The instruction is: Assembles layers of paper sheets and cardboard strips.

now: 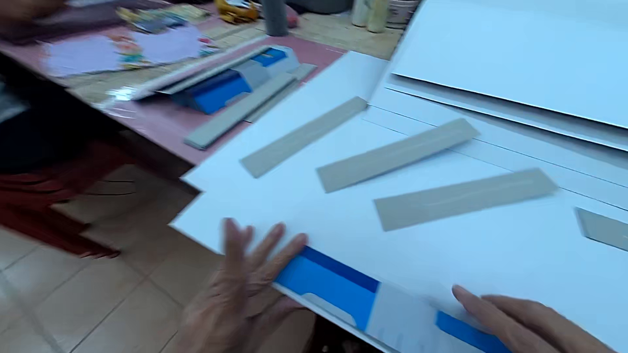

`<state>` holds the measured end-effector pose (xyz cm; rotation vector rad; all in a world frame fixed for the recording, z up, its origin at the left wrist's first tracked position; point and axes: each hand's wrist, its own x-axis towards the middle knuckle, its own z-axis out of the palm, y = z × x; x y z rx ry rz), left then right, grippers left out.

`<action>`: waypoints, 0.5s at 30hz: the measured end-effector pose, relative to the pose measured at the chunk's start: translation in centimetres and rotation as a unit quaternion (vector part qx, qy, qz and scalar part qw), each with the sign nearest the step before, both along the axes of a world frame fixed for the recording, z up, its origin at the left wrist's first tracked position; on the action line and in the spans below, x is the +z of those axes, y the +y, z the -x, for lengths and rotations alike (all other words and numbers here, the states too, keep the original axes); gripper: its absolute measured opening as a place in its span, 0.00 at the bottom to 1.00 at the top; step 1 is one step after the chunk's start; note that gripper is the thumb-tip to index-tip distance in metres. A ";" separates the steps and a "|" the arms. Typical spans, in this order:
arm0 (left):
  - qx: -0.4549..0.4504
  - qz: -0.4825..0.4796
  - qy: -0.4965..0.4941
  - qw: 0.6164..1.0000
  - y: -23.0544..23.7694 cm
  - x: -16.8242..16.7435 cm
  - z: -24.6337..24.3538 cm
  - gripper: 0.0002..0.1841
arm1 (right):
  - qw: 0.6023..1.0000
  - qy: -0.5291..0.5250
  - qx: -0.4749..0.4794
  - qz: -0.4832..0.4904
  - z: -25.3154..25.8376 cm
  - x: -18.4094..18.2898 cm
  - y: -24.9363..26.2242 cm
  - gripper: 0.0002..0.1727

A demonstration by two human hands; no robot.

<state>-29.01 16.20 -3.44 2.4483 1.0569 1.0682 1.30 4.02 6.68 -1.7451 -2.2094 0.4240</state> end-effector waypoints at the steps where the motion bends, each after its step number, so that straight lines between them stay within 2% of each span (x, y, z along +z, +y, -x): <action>1: -0.003 0.015 0.018 1.000 -0.1 0.3 0.4 0.51 | 1.000 0.013 -0.018 -0.012 -0.8 0.2 -0.7 0.38; 5: -0.007 0.065 0.034 0.997 -0.5 1.9 0.1 0.52 | 0.982 0.079 -0.138 -0.102 -4.6 -0.2 -4.1 0.26; 8: 0.008 0.080 0.044 0.996 -0.8 3.2 -1.0 0.41 | 0.965 0.148 -0.166 -0.137 -5.1 -1.8 -6.4 0.18; 12: 0.015 0.070 0.072 0.995 -0.8 3.7 -1.3 0.35 | 0.959 0.195 -0.149 -0.142 -3.3 -4.0 -7.0 0.21; 15: 0.010 0.069 0.067 0.995 -0.7 3.5 -1.1 0.37 | 0.954 0.197 -0.169 -0.147 -2.6 -4.9 -7.0 0.23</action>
